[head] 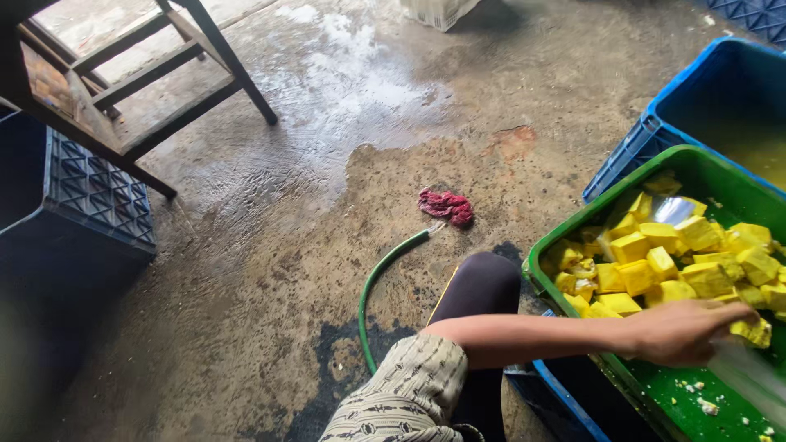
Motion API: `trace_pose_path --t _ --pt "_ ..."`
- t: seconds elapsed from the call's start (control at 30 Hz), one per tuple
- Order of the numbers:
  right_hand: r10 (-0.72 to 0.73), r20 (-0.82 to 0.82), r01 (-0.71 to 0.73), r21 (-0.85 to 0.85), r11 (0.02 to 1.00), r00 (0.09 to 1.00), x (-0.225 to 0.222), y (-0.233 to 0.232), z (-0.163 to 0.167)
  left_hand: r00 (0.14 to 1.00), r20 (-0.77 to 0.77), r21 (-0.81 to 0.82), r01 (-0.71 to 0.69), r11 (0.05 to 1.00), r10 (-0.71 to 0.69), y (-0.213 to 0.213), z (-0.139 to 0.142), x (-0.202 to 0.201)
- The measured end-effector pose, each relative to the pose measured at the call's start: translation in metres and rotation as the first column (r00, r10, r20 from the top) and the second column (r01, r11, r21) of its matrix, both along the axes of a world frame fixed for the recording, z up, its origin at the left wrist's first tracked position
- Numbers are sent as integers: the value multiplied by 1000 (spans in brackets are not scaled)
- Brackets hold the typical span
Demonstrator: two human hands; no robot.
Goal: The person sits on the floor in front of a green tray of yellow tofu cubes and packs them one at a time into a clear plastic bag, opening the bag and placing cubes inside, then sets filled bags aside and continues with more cubes.
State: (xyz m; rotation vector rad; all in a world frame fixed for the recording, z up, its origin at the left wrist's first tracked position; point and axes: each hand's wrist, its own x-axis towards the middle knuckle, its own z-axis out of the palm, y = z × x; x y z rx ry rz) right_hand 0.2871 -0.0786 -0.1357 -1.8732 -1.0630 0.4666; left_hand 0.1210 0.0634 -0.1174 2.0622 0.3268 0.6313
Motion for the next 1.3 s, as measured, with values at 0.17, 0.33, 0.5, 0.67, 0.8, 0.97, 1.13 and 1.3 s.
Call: trace_pose_path --t 0.17,0.33,0.5,0.67,0.8,0.97,1.13,1.3 --pt "-72 131 74 -12 997 989 1 -42 -29 954 244 -301 244 922 -173 15 3 4" --pt "-98 221 105 -17 994 970 18 -66 -4 947 -34 155 -310 938 319 -7 15 -6" --pt "-269 199 287 -67 956 942 16 -84 70 949 98 222 -314 923 300 -62 46 -10" --pt "-332 397 281 183 942 855 -56 -102 101 937 1 225 -340 913 348 -78 39 -9" --pt "-19 589 29 -7 1000 808 -88 -95 117 956 151 108 -269 957 252 -83 29 -3" --pt "98 255 -157 223 962 962 -25 -53 141 969 78 56 -238 970 234 -76 40 -21" --pt "78 335 -82 -3 997 939 49 21 141 985 -174 -35 6 999 -12 -107 39 -36" --pt "373 342 -210 -429 878 862 62 45 142 1000 -30 85 8 996 -5 -146 28 -35"
